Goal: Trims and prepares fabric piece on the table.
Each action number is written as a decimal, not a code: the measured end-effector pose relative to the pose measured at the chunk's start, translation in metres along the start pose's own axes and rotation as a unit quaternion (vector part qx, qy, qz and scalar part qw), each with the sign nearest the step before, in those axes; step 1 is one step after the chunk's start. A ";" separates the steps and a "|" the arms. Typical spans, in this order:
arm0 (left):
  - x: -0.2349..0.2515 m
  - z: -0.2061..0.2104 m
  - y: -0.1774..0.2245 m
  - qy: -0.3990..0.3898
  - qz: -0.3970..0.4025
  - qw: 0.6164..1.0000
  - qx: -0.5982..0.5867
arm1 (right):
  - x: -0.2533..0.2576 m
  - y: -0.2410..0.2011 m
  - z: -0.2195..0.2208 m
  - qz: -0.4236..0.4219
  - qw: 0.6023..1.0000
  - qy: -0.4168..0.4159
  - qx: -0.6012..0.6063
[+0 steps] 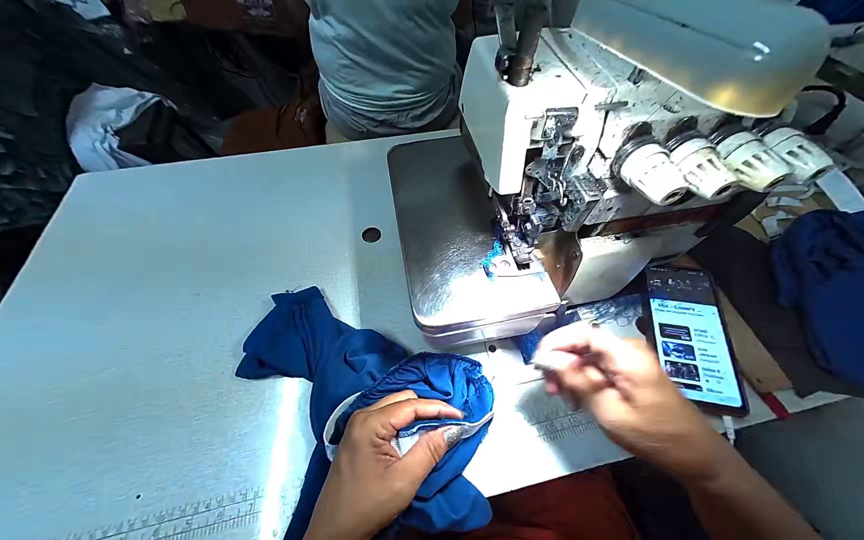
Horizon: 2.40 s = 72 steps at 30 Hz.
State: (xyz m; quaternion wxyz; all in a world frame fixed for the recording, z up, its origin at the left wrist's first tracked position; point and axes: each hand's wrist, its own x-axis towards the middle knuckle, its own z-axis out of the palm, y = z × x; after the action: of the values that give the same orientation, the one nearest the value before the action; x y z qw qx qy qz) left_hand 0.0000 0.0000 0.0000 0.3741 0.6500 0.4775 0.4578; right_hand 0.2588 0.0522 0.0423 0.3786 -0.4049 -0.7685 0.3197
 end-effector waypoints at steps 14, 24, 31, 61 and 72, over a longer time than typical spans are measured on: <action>0.004 0.010 0.003 0.023 -0.026 0.997 -0.069 | -0.013 -0.003 0.041 0.054 0.989 -0.080 0.109; 0.003 0.010 0.006 0.069 -0.076 0.980 -0.171 | -0.025 0.001 0.048 0.060 0.990 0.005 0.130; 0.009 0.004 0.016 -0.021 -0.118 0.982 -0.143 | -0.015 -0.006 0.050 0.085 0.984 -0.020 0.155; 0.012 0.009 0.021 0.085 -0.208 0.945 -0.239 | -0.028 -0.012 0.067 -0.048 0.990 0.084 -0.104; 0.011 0.010 0.020 0.089 -0.200 0.951 -0.219 | -0.028 -0.014 0.070 -0.039 0.991 0.087 -0.094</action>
State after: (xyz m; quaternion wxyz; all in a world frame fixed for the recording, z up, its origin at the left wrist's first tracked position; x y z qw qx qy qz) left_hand 0.0163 0.0045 0.0183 0.5470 0.4000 0.5168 0.5232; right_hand 0.2054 0.0091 0.0087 0.4165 -0.4346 -0.7745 0.1942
